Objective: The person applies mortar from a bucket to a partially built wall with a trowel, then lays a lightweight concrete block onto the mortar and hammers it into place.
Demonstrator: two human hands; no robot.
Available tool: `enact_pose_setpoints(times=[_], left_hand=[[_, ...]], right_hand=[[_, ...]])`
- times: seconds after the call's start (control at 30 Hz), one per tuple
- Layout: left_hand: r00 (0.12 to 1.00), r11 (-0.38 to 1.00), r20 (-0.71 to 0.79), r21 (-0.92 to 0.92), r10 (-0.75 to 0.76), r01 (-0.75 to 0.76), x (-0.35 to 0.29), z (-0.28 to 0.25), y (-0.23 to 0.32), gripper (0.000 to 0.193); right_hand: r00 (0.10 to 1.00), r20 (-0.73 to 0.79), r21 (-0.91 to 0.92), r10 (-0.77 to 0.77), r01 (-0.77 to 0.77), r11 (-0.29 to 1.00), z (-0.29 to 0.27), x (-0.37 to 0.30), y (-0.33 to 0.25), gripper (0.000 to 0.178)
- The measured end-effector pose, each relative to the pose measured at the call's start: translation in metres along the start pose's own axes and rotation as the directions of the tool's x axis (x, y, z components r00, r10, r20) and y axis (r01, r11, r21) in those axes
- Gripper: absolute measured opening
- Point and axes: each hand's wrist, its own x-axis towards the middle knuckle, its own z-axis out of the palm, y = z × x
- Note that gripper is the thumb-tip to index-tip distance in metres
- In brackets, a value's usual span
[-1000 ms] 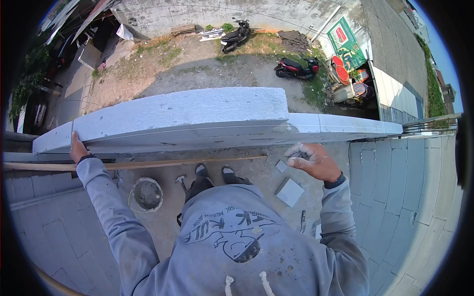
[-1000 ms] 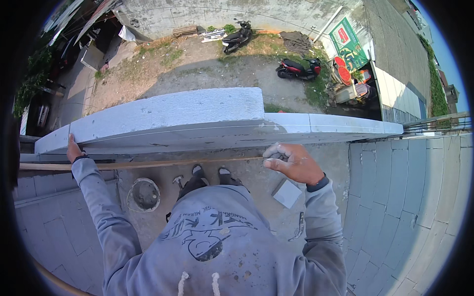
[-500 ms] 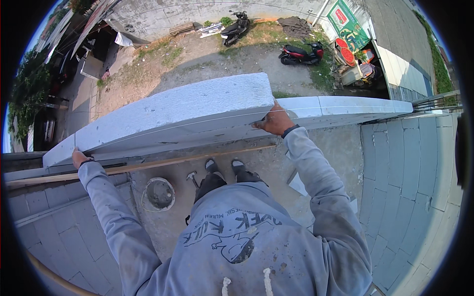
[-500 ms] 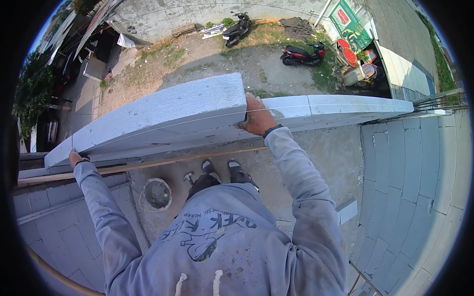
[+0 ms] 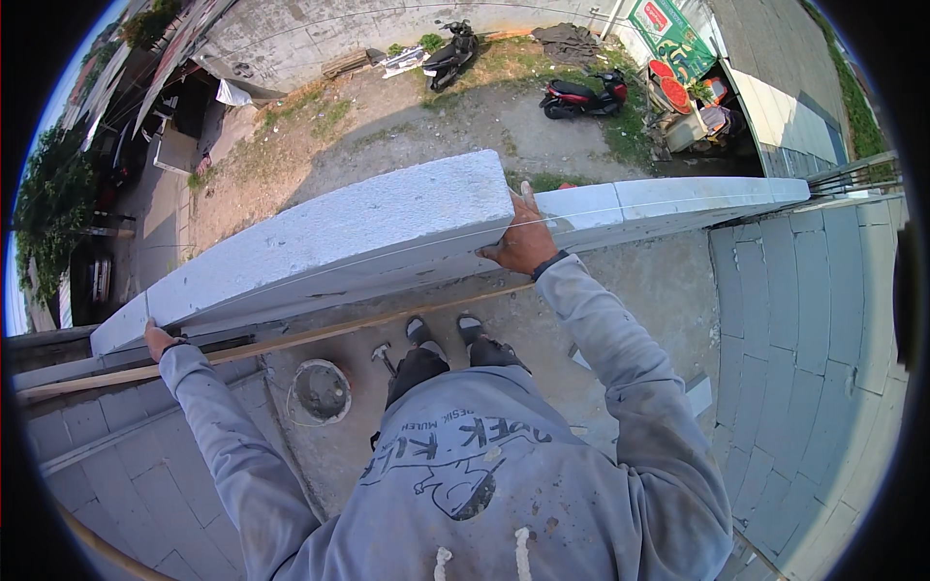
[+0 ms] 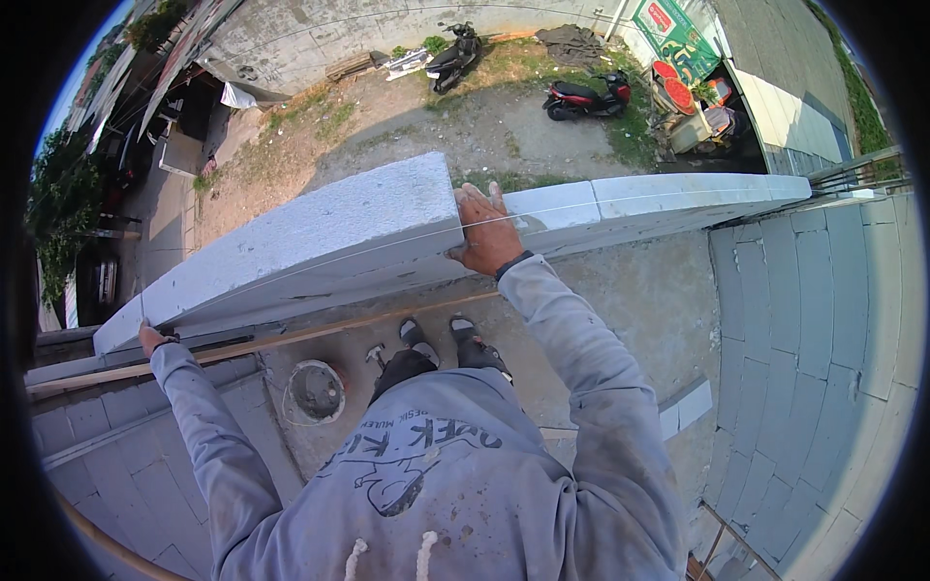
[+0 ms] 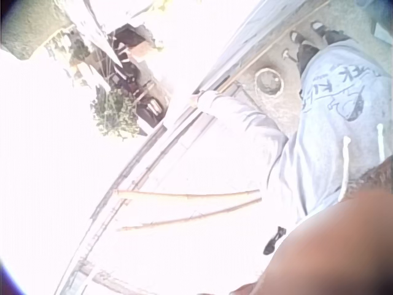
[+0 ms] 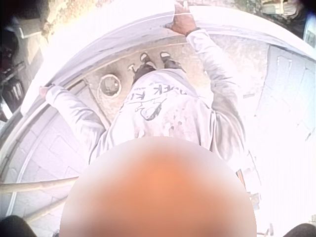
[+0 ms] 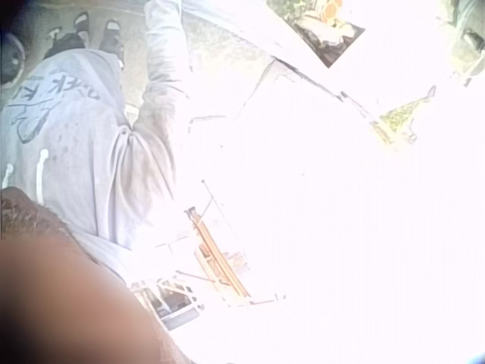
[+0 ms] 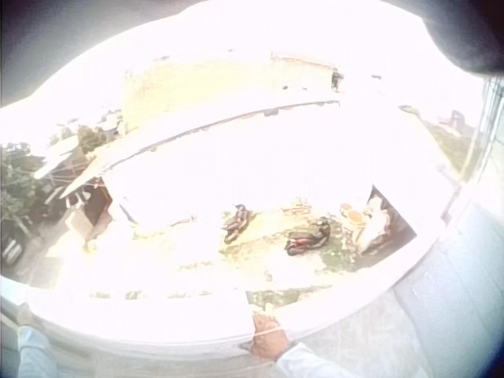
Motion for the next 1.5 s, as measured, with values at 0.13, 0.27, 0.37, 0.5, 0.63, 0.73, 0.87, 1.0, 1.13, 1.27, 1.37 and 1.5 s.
enact_pose_setpoints(times=[0.13,0.27,0.37,0.5,0.63,0.73,0.87,1.0,1.13,1.27,1.37,1.5], left_hand=[[0.999,0.999,0.03,0.039,-0.026,0.025,0.012,-0.008,0.0,0.044],[0.999,0.999,0.031,0.04,-0.029,0.028,0.016,-0.011,-0.002,0.043],[1.0,0.998,0.022,0.065,-0.018,0.017,0.018,-0.016,0.0,0.045],[0.998,0.995,0.03,0.088,0.048,-0.05,-0.01,0.011,0.003,0.047],[0.997,0.997,0.038,-0.047,0.062,-0.06,0.049,-0.016,0.007,0.052],[0.998,0.994,0.068,0.113,0.006,-0.014,0.014,0.032,-0.01,0.053],[0.961,0.943,0.239,0.267,0.136,-0.2,0.111,-0.005,-0.003,0.051],[0.942,0.862,0.301,0.427,0.149,-0.273,0.15,-0.006,0.0,0.051],[0.948,0.73,0.276,0.613,0.161,-0.303,0.159,0.014,-0.016,0.051],[0.962,0.579,0.177,0.771,0.208,-0.267,0.169,0.017,-0.017,0.05],[0.558,0.049,0.393,0.785,0.731,-0.617,0.046,-0.003,-0.073,0.038],[0.459,0.441,0.53,0.169,0.713,-0.881,-0.056,-0.042,-0.057,0.05]], right_hand=[[1.0,-0.008,0.014,-0.009,0.01,1.0,-0.002,0.0,-0.001,0.089],[0.999,-0.023,0.005,-0.025,0.026,1.0,0.002,0.0,0.0,0.087],[1.0,-0.012,-0.001,-0.007,0.007,1.0,0.001,0.002,-0.003,0.086],[0.998,-0.001,-0.05,0.061,-0.061,0.997,-0.005,-0.003,-0.001,0.086],[0.999,0.003,-0.074,0.032,-0.031,0.997,-0.005,0.003,-0.011,0.079],[0.99,-0.042,-0.039,0.134,-0.136,0.99,-0.001,-0.017,0.005,0.073],[0.99,-0.013,-0.075,0.137,-0.138,0.988,-0.005,-0.018,-0.011,0.079],[0.946,-0.207,0.005,0.251,-0.256,0.967,0.006,-0.058,-0.032,0.086],[0.714,-0.434,0.288,0.549,-0.467,0.836,0.043,-0.147,-0.065,0.084],[0.335,0.149,0.271,0.93,-0.919,0.287,0.147,-0.302,-0.085,0.073],[-0.118,0.665,-0.098,0.737,-0.993,-0.07,0.212,-0.458,-0.124,0.07],[-0.295,0.603,-0.178,0.741,-0.956,-0.235,0.244,-0.572,-0.222,0.057]])
